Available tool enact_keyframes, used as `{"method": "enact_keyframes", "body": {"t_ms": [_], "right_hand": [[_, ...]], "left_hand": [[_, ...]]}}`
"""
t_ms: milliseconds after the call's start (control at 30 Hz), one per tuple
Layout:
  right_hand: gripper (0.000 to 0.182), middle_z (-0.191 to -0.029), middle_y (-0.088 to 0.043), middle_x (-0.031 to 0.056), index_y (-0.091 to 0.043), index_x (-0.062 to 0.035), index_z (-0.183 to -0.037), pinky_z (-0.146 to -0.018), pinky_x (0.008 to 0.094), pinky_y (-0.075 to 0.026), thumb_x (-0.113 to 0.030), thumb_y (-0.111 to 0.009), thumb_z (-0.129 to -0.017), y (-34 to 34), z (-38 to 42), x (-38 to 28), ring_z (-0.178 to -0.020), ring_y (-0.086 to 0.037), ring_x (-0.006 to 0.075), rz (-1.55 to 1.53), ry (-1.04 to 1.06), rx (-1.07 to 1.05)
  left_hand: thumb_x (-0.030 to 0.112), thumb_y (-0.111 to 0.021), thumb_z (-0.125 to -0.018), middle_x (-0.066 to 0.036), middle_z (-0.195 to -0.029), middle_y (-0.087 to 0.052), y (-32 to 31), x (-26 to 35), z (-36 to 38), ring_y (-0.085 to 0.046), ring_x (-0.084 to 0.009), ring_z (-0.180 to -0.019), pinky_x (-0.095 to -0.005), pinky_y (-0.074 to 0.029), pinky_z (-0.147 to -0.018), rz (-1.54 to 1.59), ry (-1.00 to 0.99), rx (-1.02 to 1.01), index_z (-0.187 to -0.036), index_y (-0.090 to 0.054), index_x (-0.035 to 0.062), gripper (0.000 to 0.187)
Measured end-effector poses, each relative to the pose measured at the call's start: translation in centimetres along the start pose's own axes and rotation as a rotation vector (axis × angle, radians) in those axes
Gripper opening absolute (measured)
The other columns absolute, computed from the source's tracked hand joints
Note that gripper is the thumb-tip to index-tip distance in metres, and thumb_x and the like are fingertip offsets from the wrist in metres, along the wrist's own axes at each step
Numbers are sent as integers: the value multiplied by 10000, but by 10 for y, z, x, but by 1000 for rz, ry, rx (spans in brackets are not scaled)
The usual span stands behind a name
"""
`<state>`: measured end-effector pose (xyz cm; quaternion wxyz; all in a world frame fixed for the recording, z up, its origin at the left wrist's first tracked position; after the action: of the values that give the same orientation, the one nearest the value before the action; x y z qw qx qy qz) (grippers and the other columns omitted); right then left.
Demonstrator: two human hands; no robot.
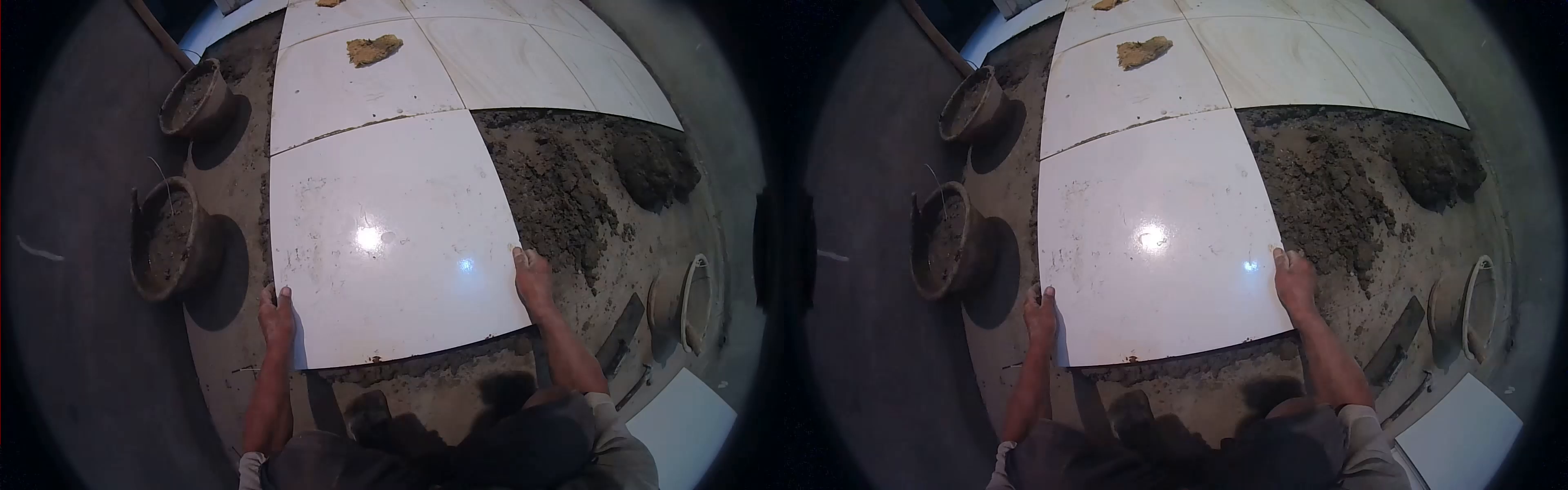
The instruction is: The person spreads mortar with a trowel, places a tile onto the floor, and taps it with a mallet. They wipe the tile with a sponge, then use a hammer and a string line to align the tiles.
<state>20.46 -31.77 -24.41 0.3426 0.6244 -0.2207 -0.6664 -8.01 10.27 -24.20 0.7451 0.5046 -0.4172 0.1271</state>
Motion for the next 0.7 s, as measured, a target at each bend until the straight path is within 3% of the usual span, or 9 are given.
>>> {"method": "enact_keyframes", "body": {"t_ms": [200,467,700], "right_hand": [[408,-772,-594,264,-595,41,-797,-676,471,-447,-331,-518,-947,-1,-10,3,-732,-596,422,-16,-55,-23],[407,-745,-585,245,-593,38,-808,-654,440,-447,-332,-507,-956,-1,-11,-4,-677,-578,356,3,-94,-94],[392,-784,-592,261,-603,38,-839,-689,452,-453,-326,-512,-952,-1,-9,-1,-741,-607,376,10,-70,-105]], "left_hand": [[247,-599,-902,-210,-1099,-631,0,6,-1,-609,-288,-1007,-383,-456,-896,19,-3,5,-1195,-546,-46,417],[232,-620,-887,-187,-1092,-637,3,16,3,-609,-248,-996,-369,-462,-894,-36,-7,22,-1203,-543,-63,439],[228,-636,-874,-190,-1056,-654,8,1,1,-619,-240,-983,-352,-471,-883,-32,9,69,-1136,-607,-60,390]]}}
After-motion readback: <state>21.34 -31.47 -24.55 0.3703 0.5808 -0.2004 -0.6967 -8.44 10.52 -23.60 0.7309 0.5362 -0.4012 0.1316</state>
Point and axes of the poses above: each hand's wrist, its own z-axis away from the middle knuckle, its own y-axis out of the back of the hand, x = y × z, the point moved 3 cm from there along -z, towards the middle knuckle
